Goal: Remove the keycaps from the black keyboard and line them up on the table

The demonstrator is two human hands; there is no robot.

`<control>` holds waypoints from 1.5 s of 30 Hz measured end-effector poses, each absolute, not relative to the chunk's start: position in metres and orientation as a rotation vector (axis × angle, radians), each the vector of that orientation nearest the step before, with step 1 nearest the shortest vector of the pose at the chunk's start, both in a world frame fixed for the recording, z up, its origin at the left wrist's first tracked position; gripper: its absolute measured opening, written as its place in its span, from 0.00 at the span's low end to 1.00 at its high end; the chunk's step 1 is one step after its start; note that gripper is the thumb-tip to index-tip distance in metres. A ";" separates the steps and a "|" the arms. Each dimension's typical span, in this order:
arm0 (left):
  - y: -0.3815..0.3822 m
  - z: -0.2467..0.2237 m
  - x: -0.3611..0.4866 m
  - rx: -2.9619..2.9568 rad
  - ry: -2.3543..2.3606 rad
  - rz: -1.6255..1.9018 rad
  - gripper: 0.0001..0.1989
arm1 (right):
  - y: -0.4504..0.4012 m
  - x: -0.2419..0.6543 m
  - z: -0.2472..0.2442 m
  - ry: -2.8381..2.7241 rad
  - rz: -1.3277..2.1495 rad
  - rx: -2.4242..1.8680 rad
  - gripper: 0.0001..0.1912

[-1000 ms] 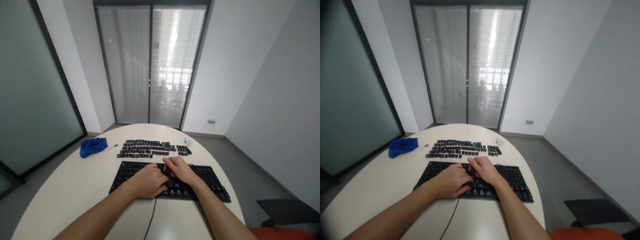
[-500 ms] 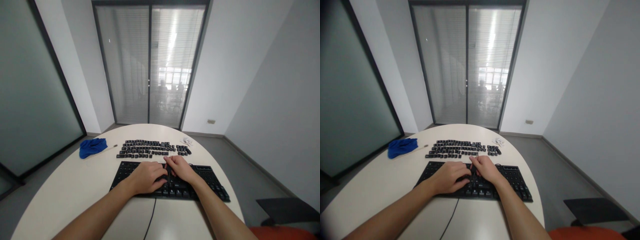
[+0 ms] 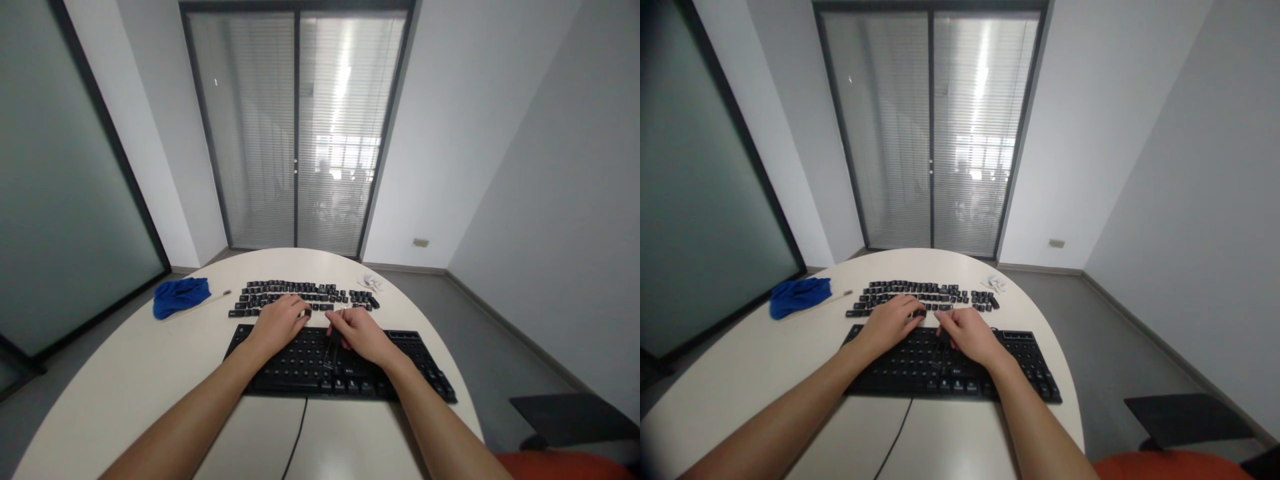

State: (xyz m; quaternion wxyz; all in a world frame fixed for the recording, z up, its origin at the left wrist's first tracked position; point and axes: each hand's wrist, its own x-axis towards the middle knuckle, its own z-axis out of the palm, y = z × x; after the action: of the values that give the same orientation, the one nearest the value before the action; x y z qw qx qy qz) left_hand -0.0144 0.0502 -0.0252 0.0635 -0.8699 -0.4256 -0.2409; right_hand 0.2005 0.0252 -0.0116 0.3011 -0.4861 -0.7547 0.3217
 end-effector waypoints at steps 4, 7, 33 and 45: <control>0.058 -0.027 -0.008 -2.628 -1.327 -0.700 0.04 | 0.025 0.200 -0.009 -2.028 0.812 -1.310 0.30; 0.063 -0.031 -0.006 -2.613 -1.336 -0.673 0.04 | 0.023 0.199 -0.006 -2.054 0.775 -1.317 0.30; 0.075 -0.044 -0.007 -2.564 -1.549 -0.722 0.05 | 0.014 0.194 0.005 -2.161 0.663 -1.298 0.29; 0.072 -0.045 -0.008 -2.574 -1.513 -0.773 0.06 | 0.014 0.200 0.006 -2.253 0.592 -1.243 0.27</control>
State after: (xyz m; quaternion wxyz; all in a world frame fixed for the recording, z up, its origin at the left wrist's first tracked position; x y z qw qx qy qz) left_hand -0.0081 0.0718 -0.0449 0.0288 -0.8343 -0.4902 -0.2507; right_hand 0.2005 0.0141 0.0056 0.2480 -0.4561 -0.8266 0.2171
